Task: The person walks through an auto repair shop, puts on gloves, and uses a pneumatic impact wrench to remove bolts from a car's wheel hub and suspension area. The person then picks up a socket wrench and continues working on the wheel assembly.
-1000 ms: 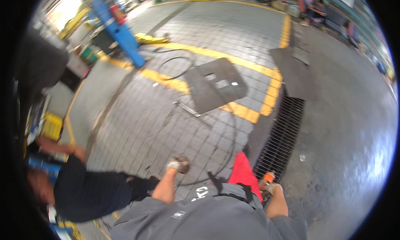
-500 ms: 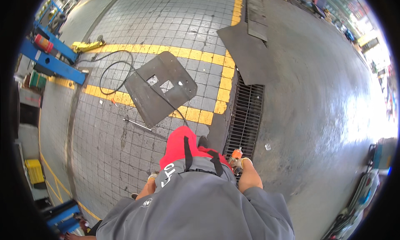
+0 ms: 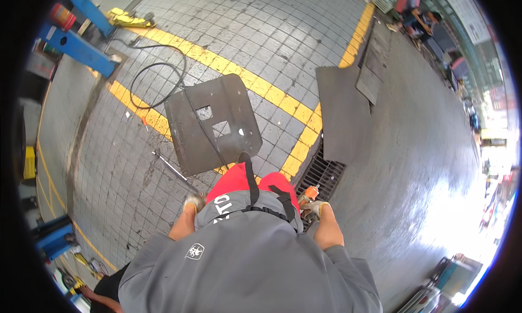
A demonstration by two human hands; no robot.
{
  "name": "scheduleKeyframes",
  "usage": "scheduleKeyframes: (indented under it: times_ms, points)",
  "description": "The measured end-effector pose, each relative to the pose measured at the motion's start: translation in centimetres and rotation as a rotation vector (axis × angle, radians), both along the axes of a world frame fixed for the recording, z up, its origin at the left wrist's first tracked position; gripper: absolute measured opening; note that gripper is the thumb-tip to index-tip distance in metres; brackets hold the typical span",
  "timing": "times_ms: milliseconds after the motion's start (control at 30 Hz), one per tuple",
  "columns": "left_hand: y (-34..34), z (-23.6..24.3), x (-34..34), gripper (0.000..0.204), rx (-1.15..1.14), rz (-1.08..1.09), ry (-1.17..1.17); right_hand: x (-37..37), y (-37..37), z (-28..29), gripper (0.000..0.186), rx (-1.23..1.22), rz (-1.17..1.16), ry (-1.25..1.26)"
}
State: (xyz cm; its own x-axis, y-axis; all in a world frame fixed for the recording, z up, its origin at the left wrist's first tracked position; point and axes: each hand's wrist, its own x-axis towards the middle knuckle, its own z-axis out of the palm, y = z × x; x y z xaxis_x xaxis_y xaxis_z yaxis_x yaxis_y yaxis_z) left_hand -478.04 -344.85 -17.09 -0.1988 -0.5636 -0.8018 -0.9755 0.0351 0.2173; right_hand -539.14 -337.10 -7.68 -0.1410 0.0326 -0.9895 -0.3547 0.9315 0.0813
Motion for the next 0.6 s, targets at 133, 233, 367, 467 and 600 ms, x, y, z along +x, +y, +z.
scheduleKeyframes:
  times_ms: [133, 233, 367, 467, 600]
  points:
    - [-16.9, 8.5, -5.4, 0.058, -0.05, 0.554, 0.036, -3.6, -12.9, 1.4, 0.037, -0.176, 0.012, -0.094]
    - [-25.1, 9.1, -8.4, 0.072, -0.325, 0.682, -0.126, -3.7, -26.1, 0.0, 0.038, -0.222, 0.185, -0.152]
    - [-36.7, 11.3, -13.4, 0.113, -0.193, 0.991, -0.103, -5.3, -43.4, -3.9, 0.04, -0.153, 0.403, -0.147]
    - [-42.2, 12.9, -18.4, 0.1, -0.257, 1.03, -0.134, -10.7, -53.4, -5.0, 0.042, -0.128, 0.465, -0.132]
    - [-44.7, 16.1, -25.0, 0.084, -0.05, 1.143, -0.21, -16.5, -63.6, -4.5, 0.043, -0.135, 0.494, -0.124]
